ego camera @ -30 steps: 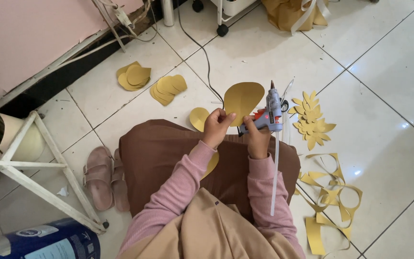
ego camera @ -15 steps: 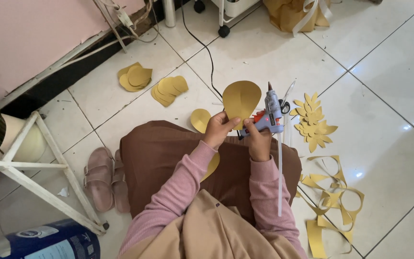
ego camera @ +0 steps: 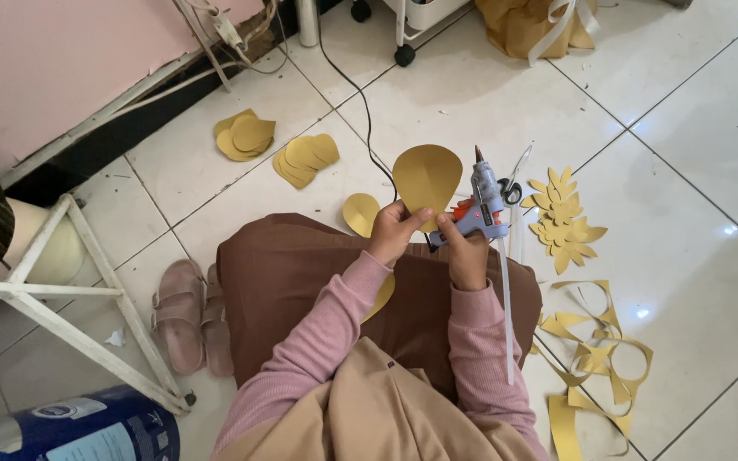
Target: Using a hot glue gun and scissors to prepare and apply adhesive to gold paper petals for a craft project.
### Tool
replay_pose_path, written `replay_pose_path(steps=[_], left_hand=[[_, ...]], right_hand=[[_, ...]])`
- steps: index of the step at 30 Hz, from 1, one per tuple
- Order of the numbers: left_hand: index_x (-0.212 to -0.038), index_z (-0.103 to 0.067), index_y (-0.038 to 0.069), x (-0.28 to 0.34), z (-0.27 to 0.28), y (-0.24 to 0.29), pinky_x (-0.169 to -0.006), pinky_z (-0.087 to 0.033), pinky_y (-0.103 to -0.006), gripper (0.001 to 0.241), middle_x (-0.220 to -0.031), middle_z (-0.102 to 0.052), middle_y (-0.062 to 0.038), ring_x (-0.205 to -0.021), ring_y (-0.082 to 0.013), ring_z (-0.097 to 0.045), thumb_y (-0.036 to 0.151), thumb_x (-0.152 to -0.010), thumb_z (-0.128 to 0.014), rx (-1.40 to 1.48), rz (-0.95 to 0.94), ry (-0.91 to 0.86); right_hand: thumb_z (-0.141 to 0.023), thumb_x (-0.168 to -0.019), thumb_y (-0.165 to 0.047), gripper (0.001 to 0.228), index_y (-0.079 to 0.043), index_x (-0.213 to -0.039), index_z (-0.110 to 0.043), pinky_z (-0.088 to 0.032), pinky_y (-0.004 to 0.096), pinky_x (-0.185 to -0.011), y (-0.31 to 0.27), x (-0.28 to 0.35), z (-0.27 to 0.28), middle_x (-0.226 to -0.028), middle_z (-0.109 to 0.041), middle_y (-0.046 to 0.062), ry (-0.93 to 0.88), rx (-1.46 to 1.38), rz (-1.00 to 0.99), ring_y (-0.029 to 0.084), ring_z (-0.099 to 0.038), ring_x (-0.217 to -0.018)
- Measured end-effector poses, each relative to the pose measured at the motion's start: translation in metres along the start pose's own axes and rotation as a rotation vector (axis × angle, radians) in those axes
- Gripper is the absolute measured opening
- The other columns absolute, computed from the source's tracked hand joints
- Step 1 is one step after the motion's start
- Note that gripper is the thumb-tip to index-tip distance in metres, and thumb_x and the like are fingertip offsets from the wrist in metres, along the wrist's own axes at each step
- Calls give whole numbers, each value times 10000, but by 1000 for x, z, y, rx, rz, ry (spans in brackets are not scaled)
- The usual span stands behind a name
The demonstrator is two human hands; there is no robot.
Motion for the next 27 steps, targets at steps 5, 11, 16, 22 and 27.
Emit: replay_pose_path(steps=[5, 11, 16, 22, 27], left_hand=[[-967, -761, 68, -6, 9, -20, -695, -543, -226, 215, -771, -710, -29, -730, -66, -658, 215, -857, -872, 28, 7, 21], [-890, -738, 77, -7, 16, -19, -584, -494, -191, 213, -676, -630, 4, -619, -44, -591, 242, -851, -866, -14, 29, 71], [-839, -697, 67, -16, 40, -11, -537, -448, -177, 260, -625, -572, -12, -571, -63, -558, 272, -851, -858, -18, 45, 135], [-936, -727, 66, -30, 91, -62, -515, -450, -226, 271, -716, -645, -27, -627, -82, -594, 268, -833, -876, -104, 109, 181], [-1131, -660, 49, -28, 99, -91, -629, -551, -220, 310, -903, -688, -40, -771, -113, -683, 195, -882, -772, -55, 192, 183]], right_hand=[[-864, -852, -109, 391, -46, -1153, -622, -547, 243, -682, -7, 3, -6, -846, -725, 49, -10, 16, -29, 103, -663, -732], [-839, -900, -156, 392, -49, -1188, -597, -566, 309, -791, -8, 8, -7, -969, -743, 105, -29, 86, -58, 154, -699, -805], [-773, -971, -218, 413, -40, -1247, -521, -586, 373, -818, -51, 8, -23, -1099, -748, 179, -27, 149, -51, 248, -763, -869], [-729, -1003, -215, 399, -51, -1279, -493, -592, 338, -823, -42, -3, -6, -1102, -741, 156, -2, 127, -65, 207, -752, -856], [-745, -991, -194, 398, -43, -1267, -502, -598, 328, -794, -42, -2, -12, -1076, -743, 162, -13, 154, -93, 210, -753, -823]])
Point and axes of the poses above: each hand's wrist, its own x-axis away from the middle knuckle, its own z-axis out of the back of the hand, y = z × x, the point moved 9 cm from there along -x, towards the middle knuckle
